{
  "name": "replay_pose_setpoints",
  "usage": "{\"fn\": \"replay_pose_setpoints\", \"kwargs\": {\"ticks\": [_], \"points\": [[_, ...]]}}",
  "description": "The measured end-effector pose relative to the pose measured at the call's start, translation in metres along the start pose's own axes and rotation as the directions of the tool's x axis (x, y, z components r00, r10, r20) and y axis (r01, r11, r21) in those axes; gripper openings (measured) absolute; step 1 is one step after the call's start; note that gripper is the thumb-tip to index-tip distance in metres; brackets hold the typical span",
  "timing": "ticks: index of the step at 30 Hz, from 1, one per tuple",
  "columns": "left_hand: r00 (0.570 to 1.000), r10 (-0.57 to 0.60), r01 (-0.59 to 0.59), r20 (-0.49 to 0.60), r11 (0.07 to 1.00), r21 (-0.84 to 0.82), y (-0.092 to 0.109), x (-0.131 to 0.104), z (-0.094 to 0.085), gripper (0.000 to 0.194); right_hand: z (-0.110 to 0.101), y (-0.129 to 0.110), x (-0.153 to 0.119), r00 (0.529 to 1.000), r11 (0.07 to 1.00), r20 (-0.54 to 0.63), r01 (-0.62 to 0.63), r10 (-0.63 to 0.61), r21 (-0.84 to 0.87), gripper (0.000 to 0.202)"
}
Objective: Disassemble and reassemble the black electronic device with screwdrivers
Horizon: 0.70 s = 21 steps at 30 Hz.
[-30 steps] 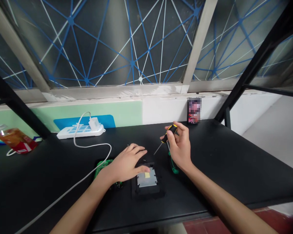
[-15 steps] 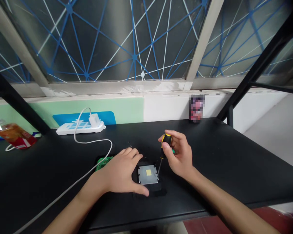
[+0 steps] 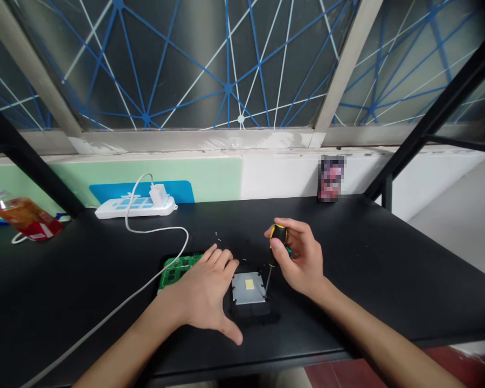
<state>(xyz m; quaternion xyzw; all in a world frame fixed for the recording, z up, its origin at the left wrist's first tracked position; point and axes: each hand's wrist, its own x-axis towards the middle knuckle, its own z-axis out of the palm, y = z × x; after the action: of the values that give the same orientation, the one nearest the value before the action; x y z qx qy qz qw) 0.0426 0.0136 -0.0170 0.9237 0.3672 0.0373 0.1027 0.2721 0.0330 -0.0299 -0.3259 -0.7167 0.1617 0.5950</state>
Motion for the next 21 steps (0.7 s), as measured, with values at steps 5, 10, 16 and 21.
{"fn": "replay_pose_setpoints", "kwargs": {"ticks": [5, 10, 16, 21], "points": [[1.000, -0.002, 0.003, 0.010, 1.000, -0.030, 0.001, 0.001, -0.001, 0.099, -0.001, -0.001, 0.000, 1.000, 0.999, -0.001, 0.005, -0.005, -0.038, 0.041], [1.000, -0.009, 0.010, 0.016, 0.998, -0.056, 0.001, 0.001, -0.002, 0.098, -0.004, 0.000, -0.002, 0.999, 0.998, 0.022, 0.050, -0.049, -0.036, 0.043], [0.998, -0.033, 0.039, 0.062, 0.993, -0.108, 0.005, 0.001, -0.008, 0.097, -0.006, -0.003, -0.008, 0.987, 0.987, 0.065, 0.141, -0.147, 0.081, 0.040], [0.998, -0.047, 0.052, 0.052, 0.993, -0.107, 0.007, 0.002, -0.011, 0.088, -0.002, -0.008, -0.010, 0.975, 0.943, 0.046, 0.198, -0.218, 0.267, 0.031]]}}
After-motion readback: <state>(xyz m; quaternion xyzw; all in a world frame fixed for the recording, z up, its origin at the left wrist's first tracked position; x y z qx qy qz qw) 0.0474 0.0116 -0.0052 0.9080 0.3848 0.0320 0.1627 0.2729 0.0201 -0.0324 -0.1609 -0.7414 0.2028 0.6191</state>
